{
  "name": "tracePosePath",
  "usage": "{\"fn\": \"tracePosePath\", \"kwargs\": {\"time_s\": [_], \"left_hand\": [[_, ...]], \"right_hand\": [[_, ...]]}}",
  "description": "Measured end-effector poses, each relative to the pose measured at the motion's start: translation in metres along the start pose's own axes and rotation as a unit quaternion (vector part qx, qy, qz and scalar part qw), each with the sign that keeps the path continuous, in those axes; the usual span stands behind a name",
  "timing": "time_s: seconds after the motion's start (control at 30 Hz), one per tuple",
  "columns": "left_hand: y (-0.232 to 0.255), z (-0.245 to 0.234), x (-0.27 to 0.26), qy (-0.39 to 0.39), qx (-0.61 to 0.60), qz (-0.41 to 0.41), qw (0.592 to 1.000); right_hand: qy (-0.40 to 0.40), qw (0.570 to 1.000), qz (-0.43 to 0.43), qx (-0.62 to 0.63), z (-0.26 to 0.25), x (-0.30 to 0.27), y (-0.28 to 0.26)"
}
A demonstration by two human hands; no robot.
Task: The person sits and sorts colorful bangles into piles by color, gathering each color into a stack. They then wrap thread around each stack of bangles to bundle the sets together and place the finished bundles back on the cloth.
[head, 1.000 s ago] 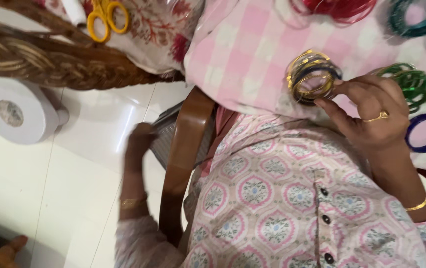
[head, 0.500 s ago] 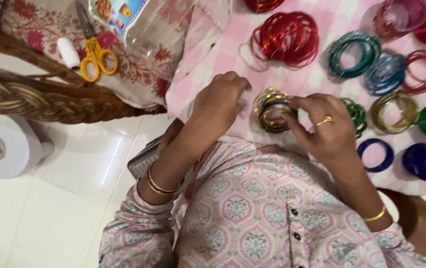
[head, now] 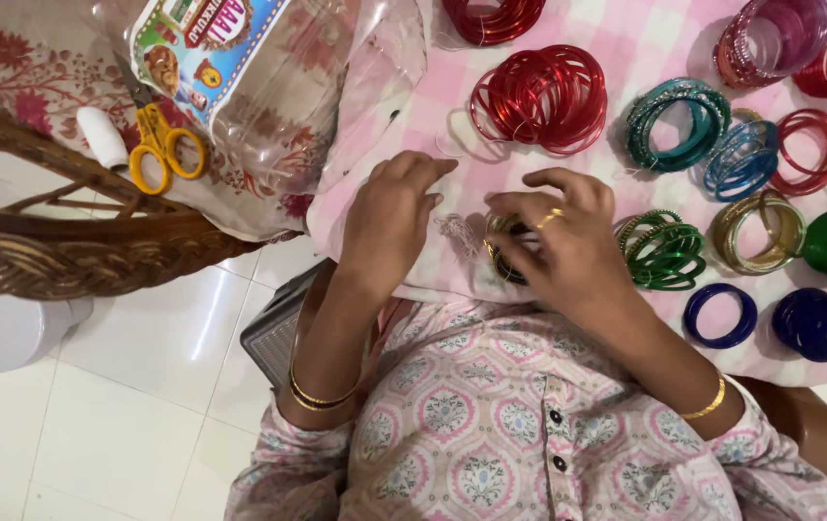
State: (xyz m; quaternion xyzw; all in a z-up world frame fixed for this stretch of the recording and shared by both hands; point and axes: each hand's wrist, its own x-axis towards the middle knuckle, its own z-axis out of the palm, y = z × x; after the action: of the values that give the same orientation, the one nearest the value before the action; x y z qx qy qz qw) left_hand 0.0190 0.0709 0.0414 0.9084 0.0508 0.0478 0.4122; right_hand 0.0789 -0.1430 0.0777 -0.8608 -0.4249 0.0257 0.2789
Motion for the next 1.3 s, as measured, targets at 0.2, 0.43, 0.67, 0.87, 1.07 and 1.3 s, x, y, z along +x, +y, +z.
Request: {"fn": "tracePosePath", "kwargs": {"time_s": [0.2,0.43,0.67,0.87,1.07,1.3], "left_hand": [[-0.002,0.002,-0.008,-0.053,-0.016,-0.020,0.998],[-0.006,0.010,-0.010,-0.048,-0.005,-0.028,0.998],[-0.006,0.010,-0.010,-0.054,-0.040,-0.031,0.997],[-0.003,0.011,-0.012,-0.075,-0.166,-0.057,0.982],[0.000,0.030,-0.016,-0.172,-0.436,-0.113,0.876],[0.000,0.038,-0.012,-0.076,-0.544,-0.138,0.824]], "right_hand": [[-0.057,0.998,0.017,0.008,0.016,0.008,-0.006],[-0.072,0.997,0.026,-0.008,0.030,0.008,-0.007],[-0.045,0.998,-0.006,-0.041,0.038,0.000,-0.006],[0.002,1.000,0.023,0.017,0.017,0.005,0.007],[-0.005,0.993,0.060,0.097,-0.004,0.007,0.010],[0.068,0.986,0.097,0.113,-0.017,0.003,0.011]]}}
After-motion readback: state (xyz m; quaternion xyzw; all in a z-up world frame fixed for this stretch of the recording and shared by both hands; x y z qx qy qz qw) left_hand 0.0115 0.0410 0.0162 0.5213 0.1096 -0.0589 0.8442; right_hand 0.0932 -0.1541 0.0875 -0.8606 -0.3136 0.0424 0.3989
